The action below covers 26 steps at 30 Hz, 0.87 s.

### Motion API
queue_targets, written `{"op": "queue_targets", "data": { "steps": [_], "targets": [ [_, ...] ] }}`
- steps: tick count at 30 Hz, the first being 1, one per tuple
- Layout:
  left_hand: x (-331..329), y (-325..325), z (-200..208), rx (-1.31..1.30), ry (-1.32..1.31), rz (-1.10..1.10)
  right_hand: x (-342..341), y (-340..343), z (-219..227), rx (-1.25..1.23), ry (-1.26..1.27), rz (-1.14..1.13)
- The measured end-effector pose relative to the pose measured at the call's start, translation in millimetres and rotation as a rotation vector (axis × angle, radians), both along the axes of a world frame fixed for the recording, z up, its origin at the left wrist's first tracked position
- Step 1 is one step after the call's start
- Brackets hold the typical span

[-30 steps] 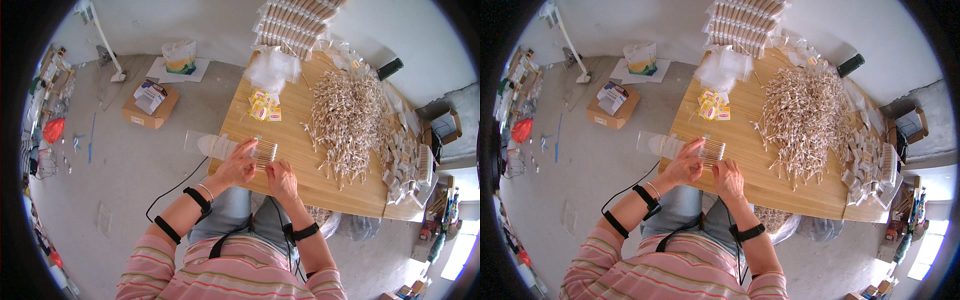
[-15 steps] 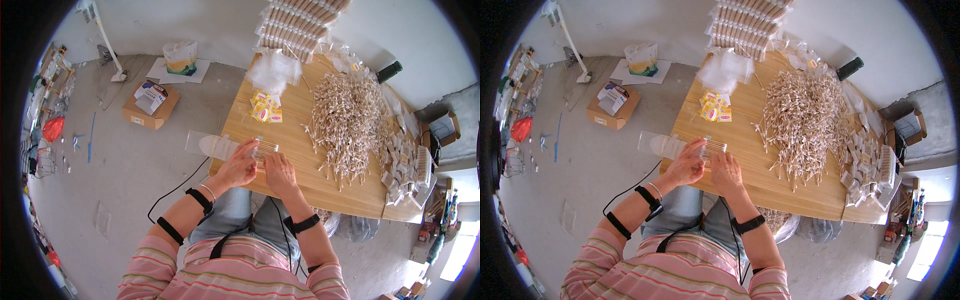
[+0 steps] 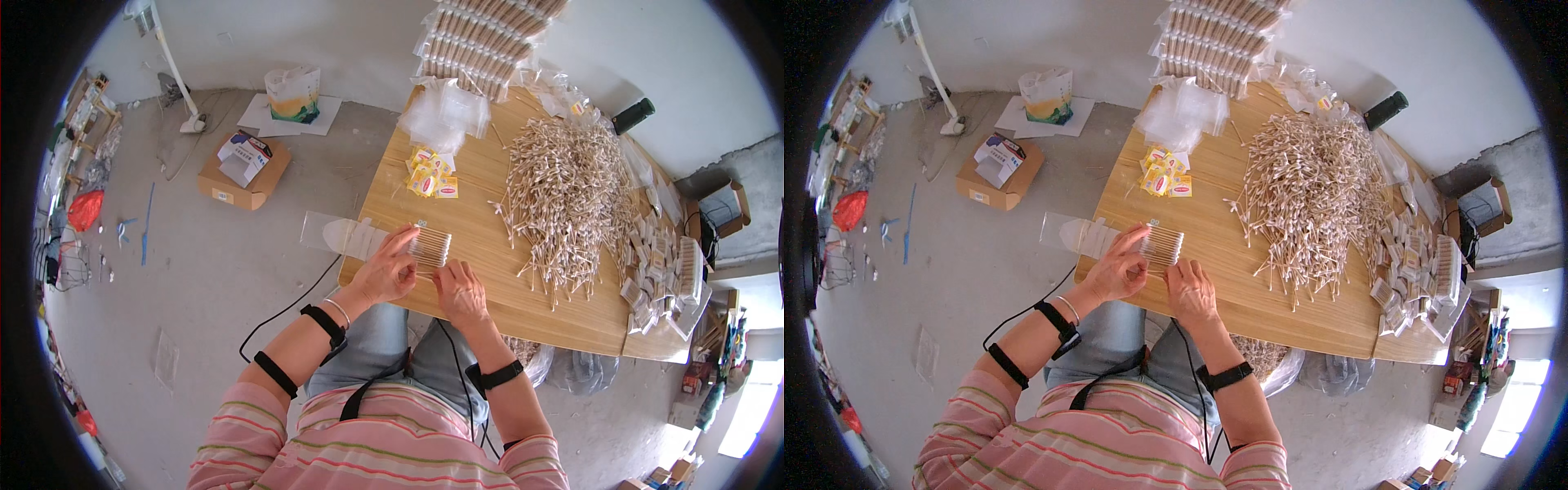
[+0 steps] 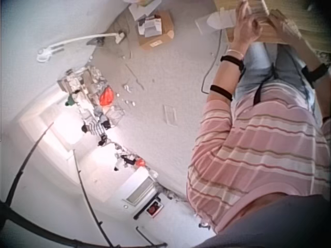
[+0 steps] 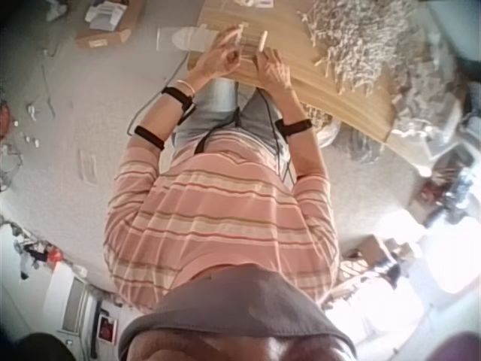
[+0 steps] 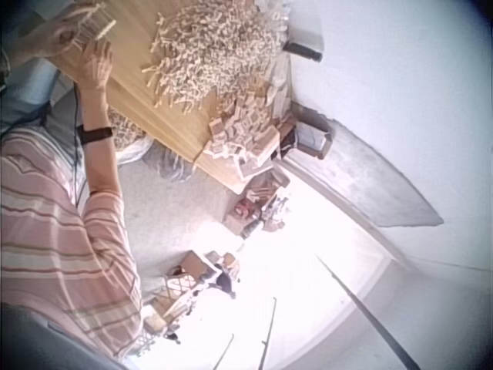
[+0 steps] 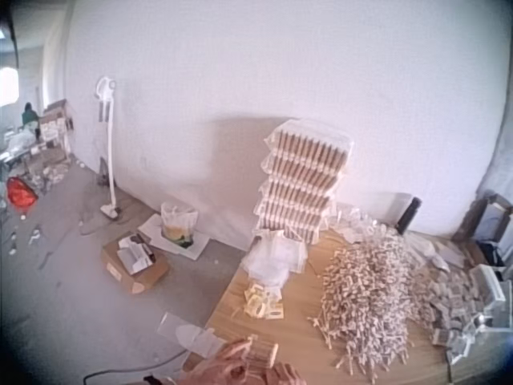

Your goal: Packaging cotton swabs into small plastic bags.

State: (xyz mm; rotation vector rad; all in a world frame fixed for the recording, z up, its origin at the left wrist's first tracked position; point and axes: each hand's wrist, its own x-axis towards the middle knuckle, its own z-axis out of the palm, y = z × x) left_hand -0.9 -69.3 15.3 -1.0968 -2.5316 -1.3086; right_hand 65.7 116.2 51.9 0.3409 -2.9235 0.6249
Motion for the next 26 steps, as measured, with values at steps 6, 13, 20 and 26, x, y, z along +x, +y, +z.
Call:
{"op": "queue_targets", "data": {
  "steps": [6,13,20,26],
  "targets": [
    [1,3,5,0.031,-0.003,-0.008,4,-5,-10,-0.031,-0.025,-0.001],
    [1,4,3,0.028,0.003,0.010,57,55,-4,0.028,-0.164,-0.074],
    [3,6,9,0.032,-0.091,0.080,172,155,5,0.197,-0.270,-0.334],
    [3,5,8,-0.003,-0.041,0.118,162,163,21,0.413,-0.453,-0.542]
  ]
}}
